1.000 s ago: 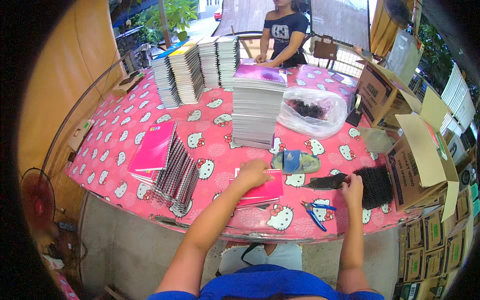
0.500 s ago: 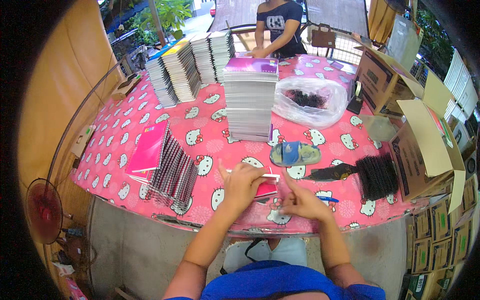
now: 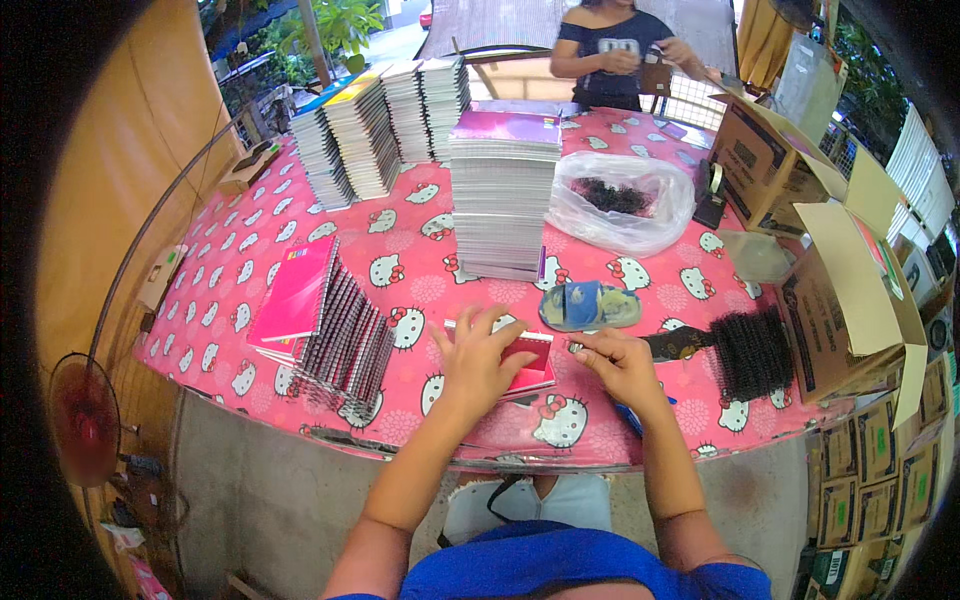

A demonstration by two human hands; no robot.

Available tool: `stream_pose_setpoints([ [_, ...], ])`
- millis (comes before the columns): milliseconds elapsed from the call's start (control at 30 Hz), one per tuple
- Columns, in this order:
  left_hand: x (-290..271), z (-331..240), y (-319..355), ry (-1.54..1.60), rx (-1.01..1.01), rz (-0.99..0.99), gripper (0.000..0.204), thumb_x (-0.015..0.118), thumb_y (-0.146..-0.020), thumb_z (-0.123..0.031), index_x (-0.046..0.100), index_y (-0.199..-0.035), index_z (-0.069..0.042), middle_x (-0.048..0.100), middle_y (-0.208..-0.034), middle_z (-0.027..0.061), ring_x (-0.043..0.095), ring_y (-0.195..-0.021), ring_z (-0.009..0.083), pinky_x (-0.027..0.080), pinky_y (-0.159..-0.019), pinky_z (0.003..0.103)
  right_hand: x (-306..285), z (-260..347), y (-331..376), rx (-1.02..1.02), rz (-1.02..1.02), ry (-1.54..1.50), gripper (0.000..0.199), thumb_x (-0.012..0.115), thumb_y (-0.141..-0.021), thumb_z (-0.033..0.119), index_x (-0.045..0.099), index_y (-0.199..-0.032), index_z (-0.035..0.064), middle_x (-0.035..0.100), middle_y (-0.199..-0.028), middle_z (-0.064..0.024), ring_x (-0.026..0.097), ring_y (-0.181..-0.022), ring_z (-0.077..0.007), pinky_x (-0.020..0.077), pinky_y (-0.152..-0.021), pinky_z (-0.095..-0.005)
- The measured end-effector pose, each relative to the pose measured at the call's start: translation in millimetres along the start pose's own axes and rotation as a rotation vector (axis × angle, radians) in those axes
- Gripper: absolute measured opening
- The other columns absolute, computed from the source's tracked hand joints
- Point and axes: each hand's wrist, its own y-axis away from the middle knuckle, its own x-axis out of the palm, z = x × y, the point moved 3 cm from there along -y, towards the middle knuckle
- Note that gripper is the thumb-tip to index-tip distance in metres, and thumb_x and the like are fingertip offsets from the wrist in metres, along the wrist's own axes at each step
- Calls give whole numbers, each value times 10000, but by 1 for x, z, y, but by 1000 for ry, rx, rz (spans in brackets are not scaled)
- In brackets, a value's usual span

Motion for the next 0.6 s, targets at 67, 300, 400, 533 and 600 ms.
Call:
stream_pose_setpoints([
  [67, 4, 4, 3, 196, -6, -41, 282, 724, -752, -344, 709, -980, -179, 641, -1009, -17, 471, -1148, 253, 167, -982, 726, 3, 3, 1, -59, -68, 20, 238, 651, -821, 123, 668, -1046, 46, 620, -838, -126, 598, -742, -239, 467, -676, -331],
  [300, 10, 5, 2, 221, 4, -81, 216, 735, -745, -334, 736, -901, -185, 659, -914, -24, 499, -1018, 208, 192, -984, 625, 2, 9, -20, -128, 39, -10, 211, 657, -810, 123, 653, -1002, 34, 601, -799, -121, 587, -749, -247, 463, -706, -335],
  [400, 11, 3, 2, 220, 11, -116, 195, 749, -732, -300, 745, -895, -193, 674, -872, -28, 503, -979, 193, 241, -968, 541, 2, 17, -25, -93, 157, -100, 180, 645, -821, 119, 641, -974, 25, 592, -807, -124, 586, -767, -259, 460, -710, -345],
  [533, 12, 0, 1, 237, 3, -125, 195, 756, -734, -303, 746, -890, -187, 683, -872, -25, 515, -954, 182, 228, -961, 561, 2, 21, -26, -140, 151, -34, 179, 653, -829, 132, 631, -969, 24, 582, -846, -94, 569, -750, -235, 449, -683, -328],
  [600, 11, -3, 0, 227, -4, -116, 197, 759, -735, -308, 745, -884, -180, 684, -869, -22, 521, -942, 177, 234, -947, 558, 6, 11, -27, -191, 137, 44, 191, 663, -827, 142, 627, -976, 28, 569, -868, -81, 557, -737, -220, 443, -663, -316],
])
